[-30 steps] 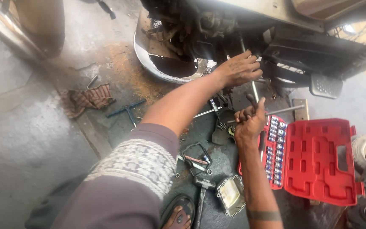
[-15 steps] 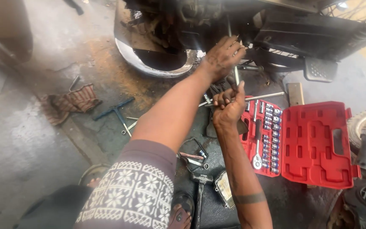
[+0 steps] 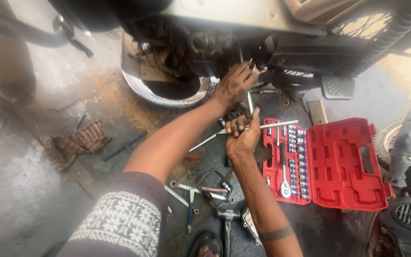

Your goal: The person uses several wrenches and a hammer to loosen and remove components from the underside of a motorcycle engine positioned over a pan. They handle different tools one at a time and place them on the ground.

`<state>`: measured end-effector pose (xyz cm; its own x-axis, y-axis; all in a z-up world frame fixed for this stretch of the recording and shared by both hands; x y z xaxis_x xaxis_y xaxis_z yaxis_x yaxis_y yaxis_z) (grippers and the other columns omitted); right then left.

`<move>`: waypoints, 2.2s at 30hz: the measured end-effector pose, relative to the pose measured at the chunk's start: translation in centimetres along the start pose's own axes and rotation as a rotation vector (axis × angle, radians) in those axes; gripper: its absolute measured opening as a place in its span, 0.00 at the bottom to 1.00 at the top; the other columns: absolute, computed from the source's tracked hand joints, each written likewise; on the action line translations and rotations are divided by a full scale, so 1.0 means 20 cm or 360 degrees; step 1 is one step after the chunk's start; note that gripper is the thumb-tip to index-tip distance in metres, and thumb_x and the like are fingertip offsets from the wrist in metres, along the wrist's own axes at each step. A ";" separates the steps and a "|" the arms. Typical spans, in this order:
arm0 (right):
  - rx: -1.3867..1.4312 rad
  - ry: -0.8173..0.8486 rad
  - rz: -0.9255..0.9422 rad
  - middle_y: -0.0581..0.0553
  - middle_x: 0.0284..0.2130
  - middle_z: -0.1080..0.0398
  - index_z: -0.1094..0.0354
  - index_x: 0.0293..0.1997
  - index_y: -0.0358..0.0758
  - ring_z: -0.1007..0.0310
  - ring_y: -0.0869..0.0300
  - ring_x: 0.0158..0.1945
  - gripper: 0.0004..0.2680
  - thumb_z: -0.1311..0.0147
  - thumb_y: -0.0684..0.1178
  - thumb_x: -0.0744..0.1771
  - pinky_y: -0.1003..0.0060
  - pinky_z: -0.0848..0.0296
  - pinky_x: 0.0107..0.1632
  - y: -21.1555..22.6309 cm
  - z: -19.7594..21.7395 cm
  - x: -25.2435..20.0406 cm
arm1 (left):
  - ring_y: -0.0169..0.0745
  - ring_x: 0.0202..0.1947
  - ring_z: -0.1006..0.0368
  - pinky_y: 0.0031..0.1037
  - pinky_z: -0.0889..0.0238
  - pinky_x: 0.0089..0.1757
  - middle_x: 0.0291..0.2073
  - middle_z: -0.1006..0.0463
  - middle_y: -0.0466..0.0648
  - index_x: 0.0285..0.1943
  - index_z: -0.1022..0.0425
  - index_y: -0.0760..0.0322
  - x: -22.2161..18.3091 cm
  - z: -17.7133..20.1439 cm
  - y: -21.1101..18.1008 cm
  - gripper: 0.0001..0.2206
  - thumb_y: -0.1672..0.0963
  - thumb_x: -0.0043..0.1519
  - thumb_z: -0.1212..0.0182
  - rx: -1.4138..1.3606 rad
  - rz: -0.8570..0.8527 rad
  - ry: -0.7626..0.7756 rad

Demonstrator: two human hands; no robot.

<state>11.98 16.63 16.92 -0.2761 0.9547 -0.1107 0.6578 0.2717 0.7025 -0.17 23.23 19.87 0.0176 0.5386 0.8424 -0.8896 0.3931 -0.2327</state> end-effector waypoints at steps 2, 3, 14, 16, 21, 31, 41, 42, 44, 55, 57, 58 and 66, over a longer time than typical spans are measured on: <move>-0.0018 -0.0025 -0.0019 0.55 0.15 0.50 0.30 0.47 0.32 0.53 0.66 0.17 0.19 0.58 0.62 0.72 0.66 0.44 0.28 0.00 -0.01 -0.01 | 0.59 0.64 0.33 0.45 0.38 0.62 0.51 0.24 0.58 0.50 0.26 0.69 -0.01 0.01 0.00 0.09 0.62 0.62 0.44 -0.0020 0.0026 0.0014; -0.0002 -0.0013 -0.0052 0.54 0.15 0.49 0.30 0.47 0.33 0.52 0.66 0.17 0.19 0.58 0.63 0.72 0.67 0.44 0.29 -0.01 -0.02 -0.01 | 0.59 0.64 0.33 0.45 0.38 0.62 0.51 0.24 0.58 0.50 0.26 0.69 -0.01 0.01 0.00 0.09 0.63 0.61 0.44 -0.0028 0.0034 0.0022; -0.1029 0.0170 -0.0326 0.47 0.18 0.43 0.28 0.41 0.28 0.44 0.59 0.18 0.27 0.66 0.69 0.70 0.59 0.29 0.31 0.11 0.14 0.11 | 0.59 0.69 0.37 0.42 0.42 0.67 0.59 0.26 0.61 0.57 0.27 0.69 -0.05 -0.12 0.07 0.14 0.63 0.62 0.45 -0.0078 0.0032 0.0168; -0.0837 0.0194 -0.0352 0.49 0.17 0.44 0.30 0.39 0.26 0.45 0.60 0.18 0.27 0.65 0.68 0.71 0.60 0.31 0.30 0.09 0.21 0.17 | 0.59 0.71 0.37 0.43 0.42 0.67 0.59 0.25 0.59 0.57 0.26 0.68 -0.03 -0.09 0.04 0.15 0.64 0.61 0.45 -0.0050 0.0065 0.0223; -0.0383 0.0256 -0.0266 0.53 0.19 0.49 0.34 0.39 0.36 0.49 0.64 0.19 0.15 0.55 0.59 0.74 0.63 0.39 0.28 0.07 0.44 0.32 | 0.58 0.65 0.32 0.44 0.40 0.63 0.57 0.24 0.59 0.57 0.26 0.67 0.11 0.12 -0.14 0.20 0.62 0.54 0.47 -0.0259 0.0428 0.0296; -0.1395 0.0501 0.0658 0.45 0.34 0.38 0.37 0.46 0.35 0.37 0.58 0.37 0.14 0.60 0.57 0.75 0.63 0.33 0.38 0.02 0.38 0.28 | 0.53 0.35 0.20 0.40 0.31 0.40 0.28 0.19 0.52 0.50 0.27 0.69 0.18 0.04 -0.62 0.26 0.47 0.51 0.33 -0.0882 0.0739 0.0945; -0.1484 0.0399 0.0607 0.48 0.28 0.38 0.32 0.44 0.35 0.40 0.62 0.30 0.14 0.57 0.56 0.73 0.67 0.38 0.32 -0.05 0.30 0.32 | 0.29 0.22 0.37 0.25 0.43 0.27 0.14 0.35 0.40 0.18 0.38 0.61 0.06 0.06 -0.58 0.27 0.42 0.52 0.32 -0.1191 0.0760 0.0777; -0.1490 0.0387 0.0609 0.49 0.27 0.39 0.32 0.44 0.35 0.40 0.63 0.29 0.14 0.57 0.56 0.73 0.68 0.38 0.31 -0.06 0.29 0.32 | 0.29 0.22 0.38 0.25 0.44 0.27 0.14 0.36 0.39 0.17 0.39 0.61 0.05 0.06 -0.58 0.27 0.42 0.52 0.32 -0.1208 0.0758 0.0774; -0.1525 0.0372 0.0605 0.49 0.26 0.39 0.31 0.43 0.35 0.41 0.64 0.28 0.14 0.56 0.56 0.73 0.68 0.39 0.30 -0.05 0.31 0.30 | 0.27 0.19 0.42 0.25 0.48 0.26 0.14 0.39 0.39 0.17 0.44 0.62 0.03 0.05 -0.58 0.29 0.43 0.52 0.31 -0.1128 0.0649 0.0691; -0.1603 0.0279 0.0456 0.53 0.19 0.39 0.26 0.42 0.34 0.44 0.69 0.20 0.13 0.52 0.55 0.71 0.73 0.44 0.23 -0.04 0.28 0.27 | 0.23 0.17 0.46 0.24 0.53 0.24 0.10 0.42 0.37 0.14 0.45 0.61 0.00 0.00 -0.56 0.28 0.47 0.58 0.31 -0.1218 0.0676 0.0486; -0.1664 0.0301 0.0514 0.53 0.19 0.39 0.27 0.41 0.35 0.43 0.69 0.20 0.13 0.52 0.55 0.71 0.73 0.43 0.23 -0.01 0.26 0.27 | 0.23 0.19 0.44 0.23 0.50 0.24 0.11 0.40 0.36 0.14 0.43 0.59 0.00 0.00 -0.57 0.27 0.47 0.58 0.31 -0.1247 0.0692 0.0461; -0.1789 0.0318 0.0640 0.53 0.19 0.39 0.28 0.41 0.36 0.43 0.69 0.20 0.12 0.52 0.55 0.71 0.73 0.43 0.24 0.00 0.25 0.27 | 0.23 0.19 0.44 0.23 0.51 0.24 0.11 0.40 0.36 0.15 0.43 0.59 0.01 0.00 -0.56 0.27 0.47 0.58 0.31 -0.1227 0.0681 0.0458; -0.1828 0.0761 0.1138 0.53 0.27 0.36 0.38 0.46 0.35 0.35 0.66 0.27 0.09 0.46 0.49 0.69 0.70 0.34 0.28 0.02 0.39 0.31 | 0.26 0.16 0.48 0.25 0.54 0.22 0.12 0.42 0.39 0.15 0.45 0.60 0.04 0.09 -0.60 0.26 0.51 0.60 0.32 -0.1063 0.0759 0.0445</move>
<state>16.02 23.54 11.05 -0.4903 0.6478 0.5831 -0.1028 -0.7074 0.6993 9.66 17.66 24.27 -0.0995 0.8865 0.4519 -0.3776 0.3866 -0.8414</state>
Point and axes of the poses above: each hand's wrist, its own x-axis towards the middle knuckle, its own z-axis out of the back of the hand, y = z × x, the point moved 3 cm from there along x, towards the middle knuckle
